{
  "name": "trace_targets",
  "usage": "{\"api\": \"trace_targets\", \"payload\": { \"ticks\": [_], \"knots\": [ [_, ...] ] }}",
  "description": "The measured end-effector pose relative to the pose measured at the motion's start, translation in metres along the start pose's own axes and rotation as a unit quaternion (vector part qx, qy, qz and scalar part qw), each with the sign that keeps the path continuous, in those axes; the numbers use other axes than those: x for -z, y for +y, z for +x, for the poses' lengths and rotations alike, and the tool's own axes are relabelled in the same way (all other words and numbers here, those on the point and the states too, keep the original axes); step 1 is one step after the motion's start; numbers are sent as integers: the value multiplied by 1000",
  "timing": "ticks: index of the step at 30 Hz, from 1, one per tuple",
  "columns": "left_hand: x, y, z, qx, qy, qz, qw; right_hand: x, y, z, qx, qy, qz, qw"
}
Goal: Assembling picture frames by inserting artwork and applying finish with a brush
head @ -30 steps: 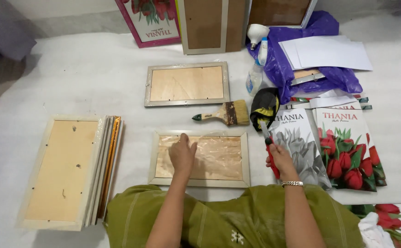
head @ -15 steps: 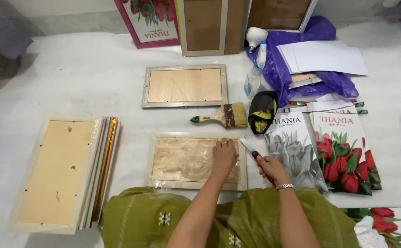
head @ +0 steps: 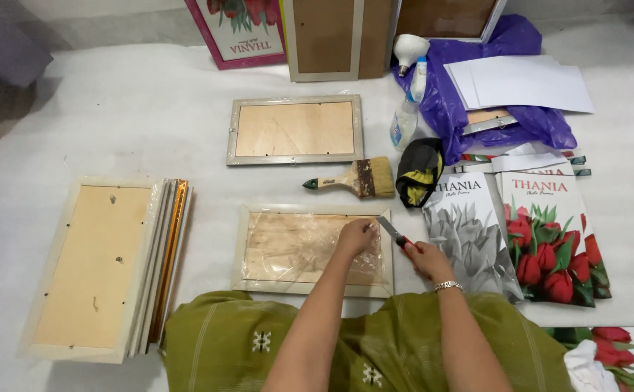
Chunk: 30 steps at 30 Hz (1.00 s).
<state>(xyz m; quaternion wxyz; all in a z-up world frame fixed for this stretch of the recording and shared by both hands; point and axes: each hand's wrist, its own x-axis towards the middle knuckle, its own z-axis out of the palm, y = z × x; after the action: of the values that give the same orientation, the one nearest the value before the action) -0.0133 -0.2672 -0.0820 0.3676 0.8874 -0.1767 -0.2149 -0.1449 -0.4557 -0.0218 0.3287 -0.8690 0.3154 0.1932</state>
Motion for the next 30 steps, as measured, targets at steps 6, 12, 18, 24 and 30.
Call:
{"api": "trace_targets", "payload": {
  "ticks": [6, 12, 18, 24, 30],
  "knots": [
    [0, -4, 1, -17, -14, -38, 999, 10, -5, -4, 7, -23, -25, 999],
    [-2, -5, 0, -4, -14, -56, 998, 9, 3, 0, 6, -44, -36, 998],
    [12, 11, -13, -9, -16, -70, 997, -5, 9, 24, -3, -20, -93, 995],
    [7, 7, -10, -13, -11, -63, 998, -9, 27, 32, -24, -59, -65, 996],
    [-6, -8, 1, 1, -12, -86, 996, 9, 2, 3, -7, -57, -89, 994]
  ]
}}
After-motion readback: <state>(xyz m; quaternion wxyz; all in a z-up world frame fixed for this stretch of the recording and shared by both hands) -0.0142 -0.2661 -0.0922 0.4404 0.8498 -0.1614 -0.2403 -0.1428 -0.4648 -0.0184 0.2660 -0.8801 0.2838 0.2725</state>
